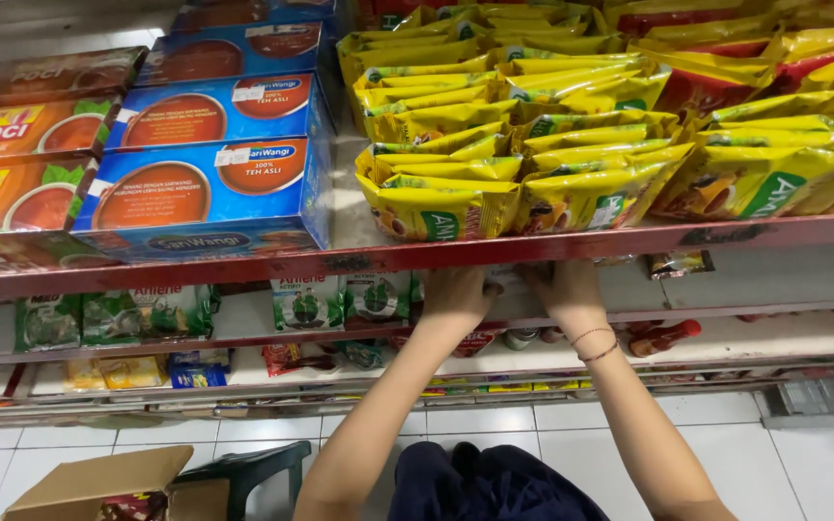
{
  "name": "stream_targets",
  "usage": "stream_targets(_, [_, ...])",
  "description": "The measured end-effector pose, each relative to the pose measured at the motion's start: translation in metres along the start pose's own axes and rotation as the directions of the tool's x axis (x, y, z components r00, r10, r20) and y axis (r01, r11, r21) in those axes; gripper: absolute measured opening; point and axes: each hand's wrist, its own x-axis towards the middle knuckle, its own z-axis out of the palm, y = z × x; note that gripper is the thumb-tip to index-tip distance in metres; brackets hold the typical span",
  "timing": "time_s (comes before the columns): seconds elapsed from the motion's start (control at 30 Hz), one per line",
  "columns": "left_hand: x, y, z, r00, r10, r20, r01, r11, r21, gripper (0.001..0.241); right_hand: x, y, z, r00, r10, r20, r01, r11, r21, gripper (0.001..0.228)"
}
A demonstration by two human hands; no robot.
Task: Wiping packaged food items from a box, scanning them, and placing them on grocery store shelves.
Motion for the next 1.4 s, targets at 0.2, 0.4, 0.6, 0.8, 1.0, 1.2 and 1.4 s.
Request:
stream_targets(0.2, [0.000,0.005,-0.009,0.996,-0.057,0.062,0.056,0.998,0.016,0.042,-0.004,-0.013,-0.007,0.988,0.150,0.025,-0.148,0.986,-0.080,0.036])
stream_targets(0.4, [-0.001,0.000,-0.001,0.998,-0.052,0.022,0.051,0.998,0.042,0.042,-0.006,-0.005,-0.001,0.980,-0.048,-0.192,-0.033,0.918,-0.396,0.046])
stream_targets(0.6, [-0.001,-0.001,0.002,0.998,-0.057,0.002,0.056,0.997,0.057,0.056,-0.004,0.003,0.002,0.998,0.044,-0.039,-0.053,0.962,-0.266,0.044])
stream_targets(0.8, [-0.001,0.009,-0.017,0.987,-0.114,0.113,0.107,0.992,0.061,0.063,-0.005,0.004,0.003,0.997,0.075,0.015,-0.069,0.965,-0.254,0.043])
stream_targets(1.0, [-0.002,0.009,-0.014,0.988,-0.118,0.103,0.113,0.992,0.049,0.068,-0.008,0.010,0.008,0.999,0.027,-0.034,-0.037,0.943,-0.329,0.050])
stream_targets(1.2, [-0.002,0.008,-0.011,0.989,-0.119,0.083,0.114,0.991,0.066,0.069,-0.006,0.019,0.016,0.996,0.086,0.028,-0.069,0.923,-0.378,0.055])
stream_targets(1.4, [-0.003,0.006,-0.006,0.991,-0.119,0.062,0.115,0.991,0.061,0.072,-0.006,0.011,0.009,0.997,0.060,0.042,-0.041,0.931,-0.362,0.048])
